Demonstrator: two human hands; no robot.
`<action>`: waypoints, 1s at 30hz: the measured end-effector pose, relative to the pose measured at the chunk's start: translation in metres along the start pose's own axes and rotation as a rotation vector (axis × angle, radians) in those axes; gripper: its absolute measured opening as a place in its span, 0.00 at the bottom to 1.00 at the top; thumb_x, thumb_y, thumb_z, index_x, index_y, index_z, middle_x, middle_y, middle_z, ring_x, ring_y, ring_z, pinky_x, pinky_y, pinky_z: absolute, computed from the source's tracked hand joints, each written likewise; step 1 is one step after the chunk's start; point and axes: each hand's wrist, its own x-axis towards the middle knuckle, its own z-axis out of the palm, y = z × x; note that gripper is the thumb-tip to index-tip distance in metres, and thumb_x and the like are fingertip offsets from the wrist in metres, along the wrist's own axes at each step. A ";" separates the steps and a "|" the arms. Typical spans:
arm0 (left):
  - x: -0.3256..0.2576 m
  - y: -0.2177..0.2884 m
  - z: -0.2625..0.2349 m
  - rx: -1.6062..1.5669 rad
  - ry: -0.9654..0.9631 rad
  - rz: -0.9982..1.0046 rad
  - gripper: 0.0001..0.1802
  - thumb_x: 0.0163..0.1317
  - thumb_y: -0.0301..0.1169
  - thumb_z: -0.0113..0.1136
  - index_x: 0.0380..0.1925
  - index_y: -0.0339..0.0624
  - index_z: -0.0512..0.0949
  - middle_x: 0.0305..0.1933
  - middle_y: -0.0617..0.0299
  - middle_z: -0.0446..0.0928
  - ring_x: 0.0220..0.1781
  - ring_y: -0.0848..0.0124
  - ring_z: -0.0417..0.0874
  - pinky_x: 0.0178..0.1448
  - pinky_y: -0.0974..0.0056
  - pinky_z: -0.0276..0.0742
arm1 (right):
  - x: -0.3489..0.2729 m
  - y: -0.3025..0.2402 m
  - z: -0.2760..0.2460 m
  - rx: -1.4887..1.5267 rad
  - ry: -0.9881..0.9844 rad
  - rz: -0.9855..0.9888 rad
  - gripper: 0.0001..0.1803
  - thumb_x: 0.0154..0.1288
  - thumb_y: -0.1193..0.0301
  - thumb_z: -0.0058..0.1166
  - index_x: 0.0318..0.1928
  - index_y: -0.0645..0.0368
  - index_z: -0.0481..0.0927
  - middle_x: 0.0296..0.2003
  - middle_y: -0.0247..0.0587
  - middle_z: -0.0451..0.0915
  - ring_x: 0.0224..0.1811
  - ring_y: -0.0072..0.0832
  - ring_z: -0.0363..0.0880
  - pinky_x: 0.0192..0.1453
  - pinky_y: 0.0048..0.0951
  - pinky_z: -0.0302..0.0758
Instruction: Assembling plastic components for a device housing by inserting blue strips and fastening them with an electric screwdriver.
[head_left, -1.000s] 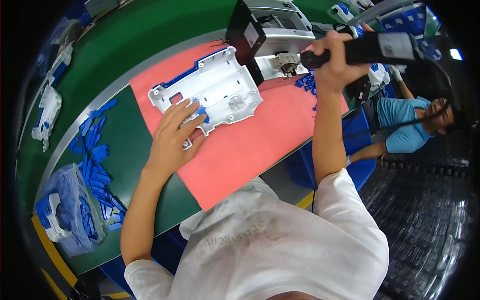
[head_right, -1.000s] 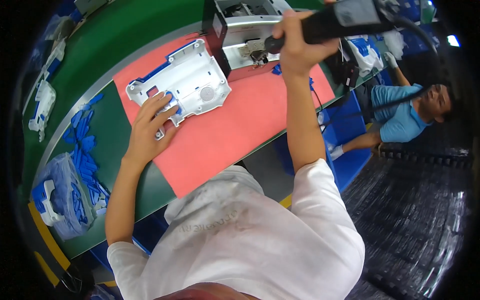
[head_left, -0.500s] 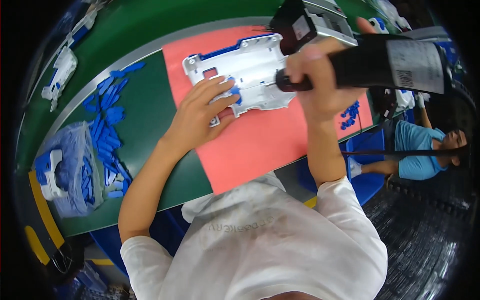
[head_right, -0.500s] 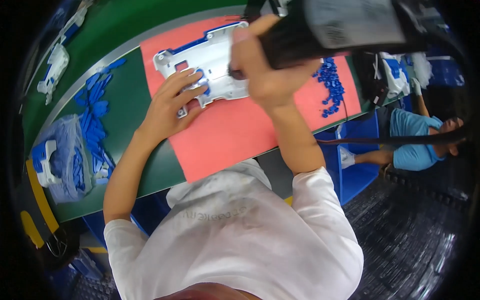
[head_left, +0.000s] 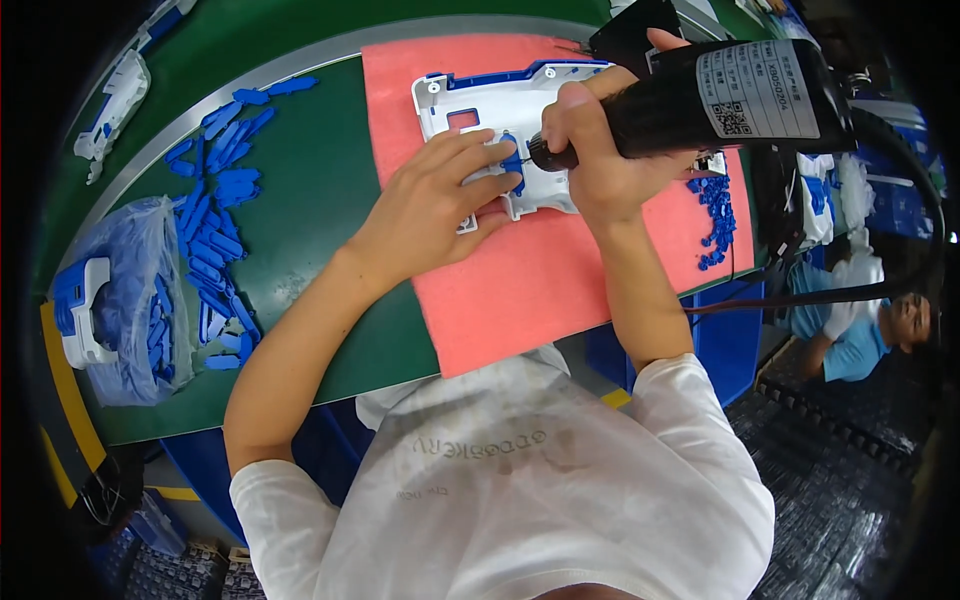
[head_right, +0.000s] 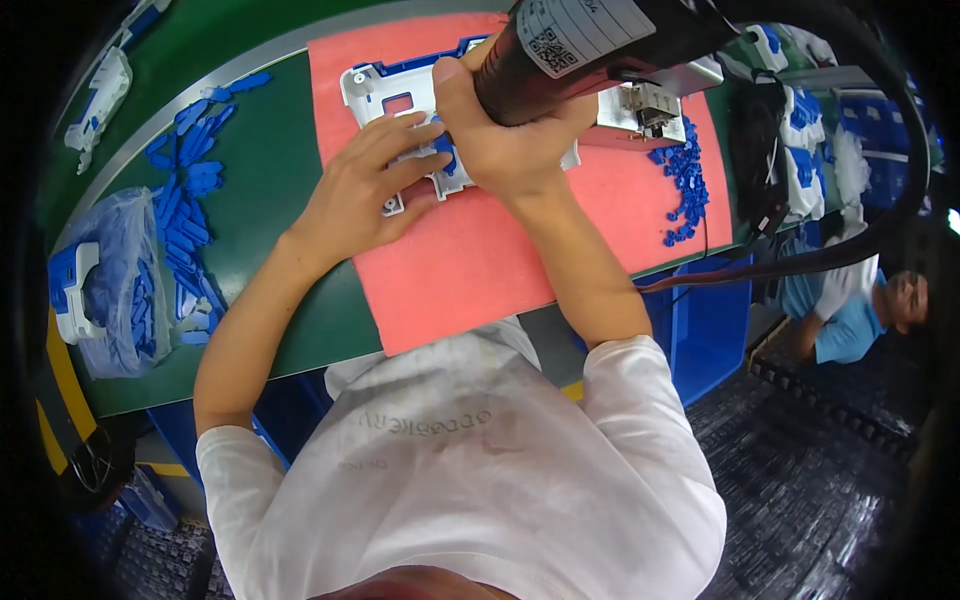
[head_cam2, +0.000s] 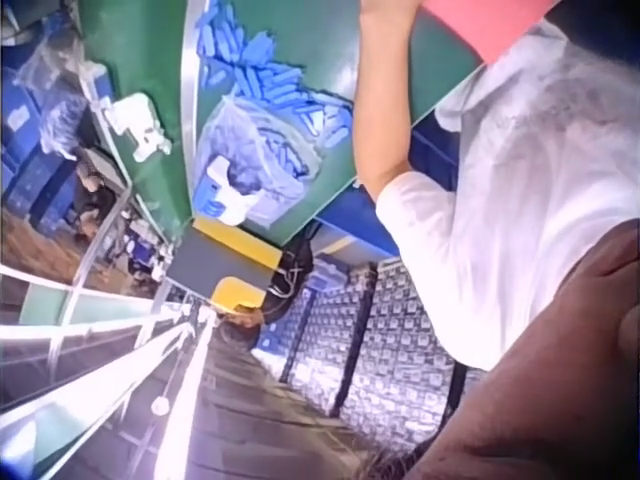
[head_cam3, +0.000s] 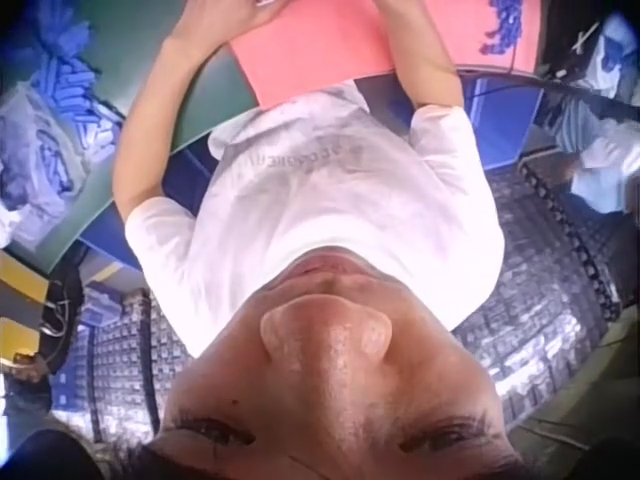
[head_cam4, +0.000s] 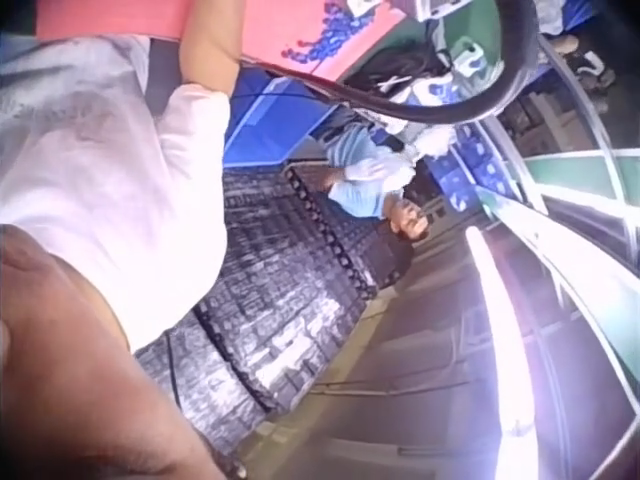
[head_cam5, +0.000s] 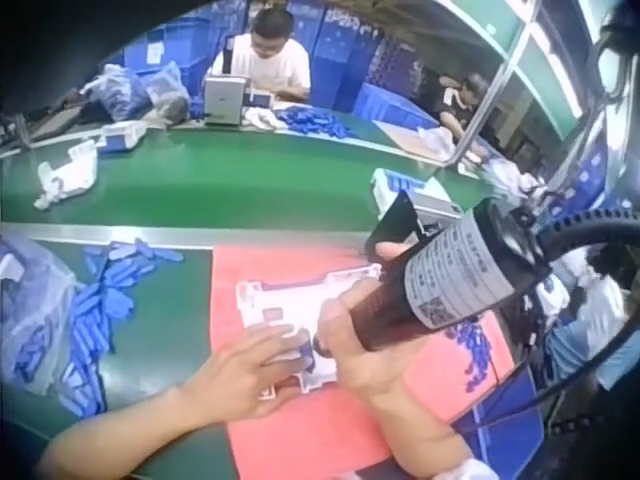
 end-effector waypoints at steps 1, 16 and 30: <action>0.000 0.000 0.001 0.017 0.021 0.002 0.18 0.47 0.30 0.68 0.41 0.42 0.83 0.56 0.58 0.76 0.62 0.58 0.73 0.63 0.54 0.71 | 0.000 0.000 0.001 -0.010 -0.008 -0.005 0.33 0.56 0.88 0.52 0.61 0.64 0.54 0.18 0.37 0.74 0.14 0.21 0.70 0.21 0.24 0.72; 0.005 0.002 0.002 0.011 -0.026 -0.022 0.18 0.47 0.30 0.67 0.42 0.42 0.82 0.57 0.58 0.75 0.63 0.57 0.72 0.66 0.52 0.69 | -0.013 0.007 -0.003 -0.035 0.015 -0.003 0.25 0.54 0.87 0.56 0.51 0.66 0.61 0.26 0.38 0.75 0.23 0.19 0.73 0.30 0.21 0.72; 0.005 0.007 0.000 0.009 -0.021 -0.059 0.23 0.44 0.26 0.71 0.45 0.43 0.82 0.60 0.57 0.75 0.64 0.55 0.73 0.67 0.52 0.69 | 0.052 -0.035 -0.130 -0.093 0.423 -0.201 0.23 0.54 0.88 0.51 0.52 0.68 0.68 0.16 0.40 0.73 0.15 0.28 0.74 0.25 0.32 0.76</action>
